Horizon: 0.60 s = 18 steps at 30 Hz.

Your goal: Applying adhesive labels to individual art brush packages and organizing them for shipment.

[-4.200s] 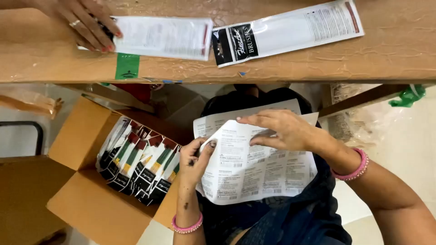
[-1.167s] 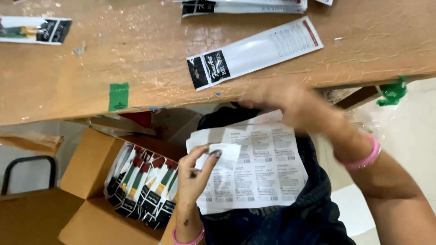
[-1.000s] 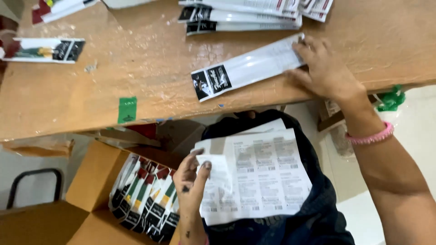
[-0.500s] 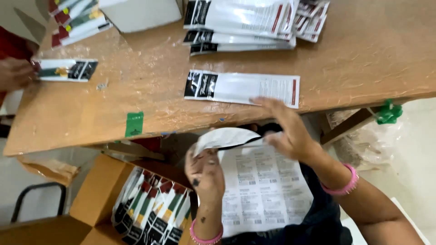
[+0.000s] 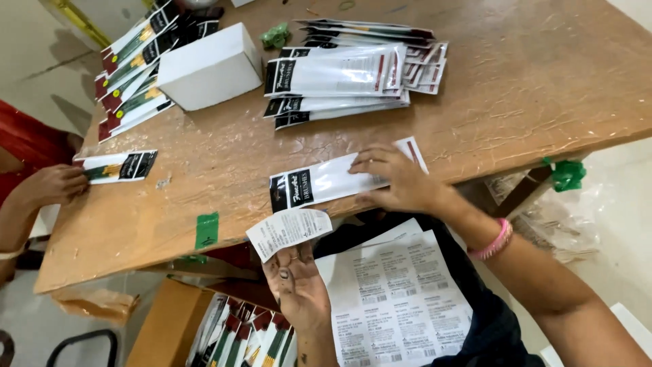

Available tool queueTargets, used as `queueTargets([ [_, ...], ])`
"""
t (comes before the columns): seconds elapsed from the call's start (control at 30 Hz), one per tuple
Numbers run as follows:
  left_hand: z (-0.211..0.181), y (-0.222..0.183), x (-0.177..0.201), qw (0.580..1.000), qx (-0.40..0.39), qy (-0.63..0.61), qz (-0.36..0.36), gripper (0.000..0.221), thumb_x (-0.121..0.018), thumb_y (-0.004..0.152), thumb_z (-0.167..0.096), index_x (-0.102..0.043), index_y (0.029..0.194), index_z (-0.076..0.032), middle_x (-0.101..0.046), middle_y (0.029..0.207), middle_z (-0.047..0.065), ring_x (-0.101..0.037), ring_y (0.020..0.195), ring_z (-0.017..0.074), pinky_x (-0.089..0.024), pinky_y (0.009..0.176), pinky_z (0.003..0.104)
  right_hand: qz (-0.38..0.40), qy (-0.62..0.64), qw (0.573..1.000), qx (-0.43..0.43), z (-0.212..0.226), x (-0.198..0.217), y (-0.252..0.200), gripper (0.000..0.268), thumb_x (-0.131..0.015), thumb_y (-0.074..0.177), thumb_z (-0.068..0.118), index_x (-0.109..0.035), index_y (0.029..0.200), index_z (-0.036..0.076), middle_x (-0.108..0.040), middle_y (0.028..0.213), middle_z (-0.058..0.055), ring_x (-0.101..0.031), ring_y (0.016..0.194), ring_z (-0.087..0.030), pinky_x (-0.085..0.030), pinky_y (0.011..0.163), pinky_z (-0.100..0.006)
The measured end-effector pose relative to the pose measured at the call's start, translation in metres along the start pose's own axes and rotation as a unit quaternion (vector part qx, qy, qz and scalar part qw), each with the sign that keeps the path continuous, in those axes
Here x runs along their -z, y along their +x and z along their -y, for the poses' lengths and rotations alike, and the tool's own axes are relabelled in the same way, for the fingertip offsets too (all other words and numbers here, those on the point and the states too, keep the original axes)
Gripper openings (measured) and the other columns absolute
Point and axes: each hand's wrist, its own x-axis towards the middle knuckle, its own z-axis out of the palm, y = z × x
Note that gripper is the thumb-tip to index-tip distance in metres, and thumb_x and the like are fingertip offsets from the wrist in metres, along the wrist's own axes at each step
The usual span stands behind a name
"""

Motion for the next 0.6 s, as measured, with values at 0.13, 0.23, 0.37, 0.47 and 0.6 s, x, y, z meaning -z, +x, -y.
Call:
queueTargets([
  [0.13,0.013,0.000,-0.020,0.999,0.000,0.046,-0.026,0.059,-0.074,0.095,-0.018,-0.048,0.146,-0.006,-0.058,0.144,0.012,-0.050,0.139,0.0292,-0.036,0.120,0.051,-0.021,0.225,0.974,-0.001,0.048,0.007,-0.020,0.057,-0.076,0.086,0.043,-0.063,0.129,0.007,-0.065,0.130,-0.012,-0.060,0.124,-0.025,-0.046,0.106,-0.042],
  [0.23,0.023,-0.010,-0.018,0.994,0.020,0.109,0.017,0.069,-0.077,0.089,-0.017,-0.045,0.148,-0.004,-0.058,0.146,0.017,-0.052,0.137,0.0340,-0.034,0.124,0.052,-0.025,0.457,0.888,-0.032,0.061,-0.003,-0.036,0.052,-0.075,0.093,0.033,-0.057,0.133,0.005,-0.067,0.116,-0.007,-0.062,0.107,-0.014,-0.051,0.094,-0.032],
  [0.37,0.032,-0.017,-0.021,0.995,0.044,0.079,0.029,0.069,-0.077,0.092,-0.017,-0.040,0.148,0.001,-0.056,0.148,0.022,-0.050,0.143,0.0342,-0.031,0.125,0.052,-0.089,0.480,0.857,-0.166,0.058,0.002,-0.043,0.018,-0.072,0.097,0.010,-0.066,0.112,0.002,-0.068,0.094,0.001,-0.061,0.083,-0.004,-0.052,0.071,-0.020],
  [0.47,0.034,-0.016,-0.019,0.995,0.033,0.082,0.042,0.065,-0.073,0.096,-0.014,-0.040,0.148,0.004,-0.060,0.144,0.023,-0.053,0.139,0.0311,-0.033,0.124,0.048,-0.112,0.432,0.881,-0.157,0.067,0.016,-0.041,0.009,-0.071,0.098,0.005,-0.067,0.106,0.002,-0.066,0.090,0.003,-0.059,0.080,-0.002,-0.049,0.068,-0.018],
  [0.6,0.023,0.005,-0.020,0.972,0.010,0.234,0.013,0.041,-0.068,0.099,0.000,-0.050,0.135,0.009,-0.066,0.139,0.023,-0.067,0.121,0.0245,-0.052,0.107,0.039,-0.162,0.299,0.929,-0.144,0.077,0.032,-0.037,0.006,-0.072,0.095,0.004,-0.068,0.100,0.003,-0.066,0.087,0.003,-0.051,0.068,-0.001,-0.041,0.058,-0.018],
])
